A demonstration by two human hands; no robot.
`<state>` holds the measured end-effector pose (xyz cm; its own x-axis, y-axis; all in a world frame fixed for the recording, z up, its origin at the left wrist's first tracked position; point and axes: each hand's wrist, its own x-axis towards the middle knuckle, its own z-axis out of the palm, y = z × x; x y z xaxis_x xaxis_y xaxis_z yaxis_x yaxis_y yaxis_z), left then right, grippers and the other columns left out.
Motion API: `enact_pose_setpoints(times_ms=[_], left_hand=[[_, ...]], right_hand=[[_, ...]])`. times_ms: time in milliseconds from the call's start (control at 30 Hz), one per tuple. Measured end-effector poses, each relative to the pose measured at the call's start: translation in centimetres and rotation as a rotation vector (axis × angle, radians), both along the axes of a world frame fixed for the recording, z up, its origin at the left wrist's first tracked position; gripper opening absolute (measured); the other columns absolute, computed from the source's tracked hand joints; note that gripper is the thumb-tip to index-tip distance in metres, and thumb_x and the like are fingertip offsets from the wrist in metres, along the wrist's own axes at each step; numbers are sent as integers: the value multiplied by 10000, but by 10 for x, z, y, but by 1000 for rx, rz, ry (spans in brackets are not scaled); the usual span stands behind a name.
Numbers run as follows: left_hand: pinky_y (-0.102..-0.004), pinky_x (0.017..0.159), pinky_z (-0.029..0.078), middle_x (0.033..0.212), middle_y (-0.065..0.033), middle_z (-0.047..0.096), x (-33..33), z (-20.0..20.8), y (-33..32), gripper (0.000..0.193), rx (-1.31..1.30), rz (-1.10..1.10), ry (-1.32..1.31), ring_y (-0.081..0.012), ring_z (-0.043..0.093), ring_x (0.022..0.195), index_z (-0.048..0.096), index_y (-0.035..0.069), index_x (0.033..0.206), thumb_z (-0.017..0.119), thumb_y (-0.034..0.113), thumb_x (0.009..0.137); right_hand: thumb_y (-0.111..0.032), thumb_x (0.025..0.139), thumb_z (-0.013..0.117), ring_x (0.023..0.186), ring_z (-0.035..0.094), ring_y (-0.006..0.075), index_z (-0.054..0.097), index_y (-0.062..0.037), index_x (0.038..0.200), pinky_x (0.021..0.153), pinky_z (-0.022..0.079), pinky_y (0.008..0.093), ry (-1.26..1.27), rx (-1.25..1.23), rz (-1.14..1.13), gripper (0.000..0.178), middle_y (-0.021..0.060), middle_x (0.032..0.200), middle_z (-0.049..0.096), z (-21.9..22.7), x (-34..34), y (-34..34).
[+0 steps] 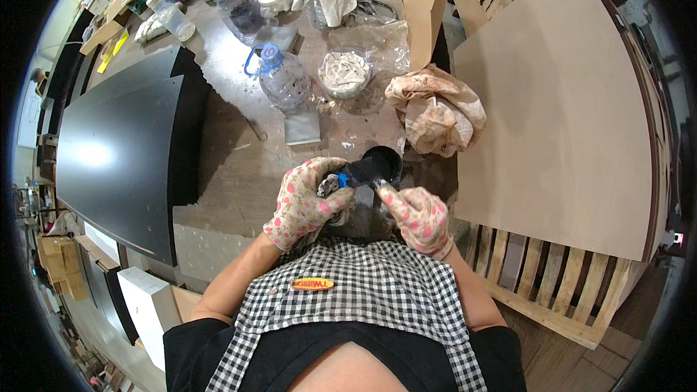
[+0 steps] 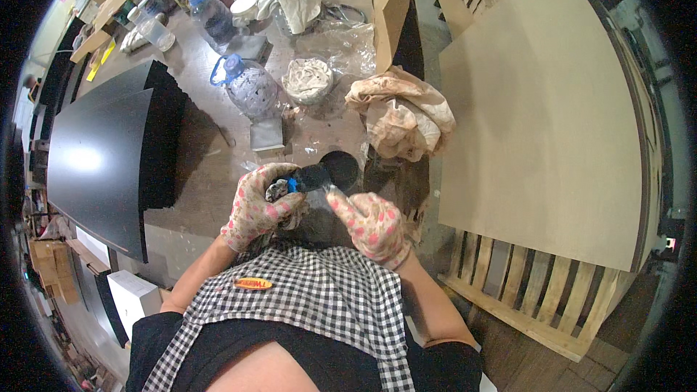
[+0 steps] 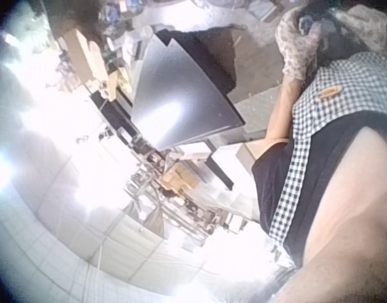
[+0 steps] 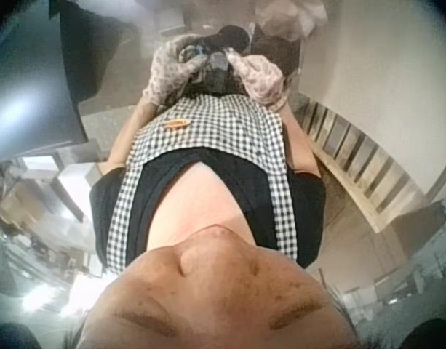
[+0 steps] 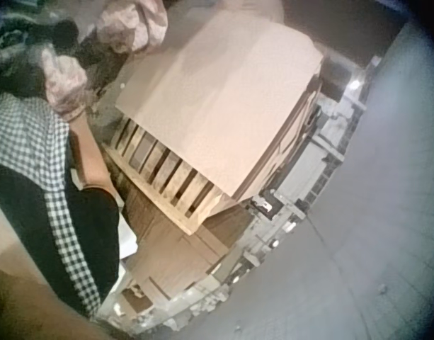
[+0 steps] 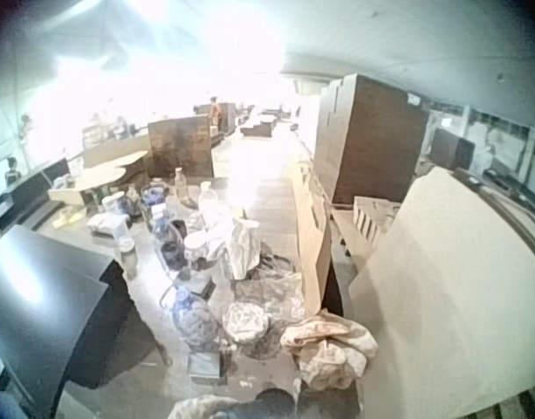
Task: The person wipes a large black curved furniture panel with a cloth, repeatedly cleaning its surface and edges. The person uses a small blue tool to scrape or smooth the surface while continuing to wipe with the cloth. The task occurs in a workshop environment with various materials and tools visible.
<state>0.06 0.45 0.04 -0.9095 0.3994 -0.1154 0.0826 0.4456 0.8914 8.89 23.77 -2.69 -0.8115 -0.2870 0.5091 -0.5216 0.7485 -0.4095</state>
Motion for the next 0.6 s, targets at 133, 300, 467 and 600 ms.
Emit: enact_pose_setpoints(times_ms=[133, 300, 467, 600], left_hand=[[-321, 876, 530, 1026, -118, 731, -3, -1, -1, 421, -6, 15, -4, -179, 693, 939, 686, -8, 1136, 782, 132, 751], [-319, 869, 535, 1018, -103, 734, -4, -1, 3, 412, -19, -20, 22, -157, 690, 932, 686, -5, 1132, 795, 131, 759], [-323, 870, 535, 1034, -103, 725, -3, 2, 3, 430, 36, 56, -6, -162, 684, 953, 671, 1, 1147, 801, 137, 761], [-327, 860, 536, 1029, -105, 712, 0, 0, 2, 433, 86, 59, 6, -178, 682, 946, 664, 13, 1147, 804, 148, 760]], right_hand=[[-34, 757, 741, 741, 636, 214, 680, -112, 1231, 593, 517, 340, 14, -71, -33, 484, 42, 881, 613, 4, 0, 4], [0, 823, 713, 740, 645, 233, 667, -77, 1248, 612, 531, 328, -89, -149, -154, 434, 68, 897, 649, 5, -8, -3], [-7, 741, 694, 694, 617, 213, 648, -121, 1278, 580, 530, 334, 18, -88, -1, 550, 35, 865, 625, 7, -5, -17], [-115, 949, 631, 622, 601, 127, 601, -73, 1315, 528, 479, 242, -359, -750, -96, 369, 21, 755, 633, 19, -2, -17]])
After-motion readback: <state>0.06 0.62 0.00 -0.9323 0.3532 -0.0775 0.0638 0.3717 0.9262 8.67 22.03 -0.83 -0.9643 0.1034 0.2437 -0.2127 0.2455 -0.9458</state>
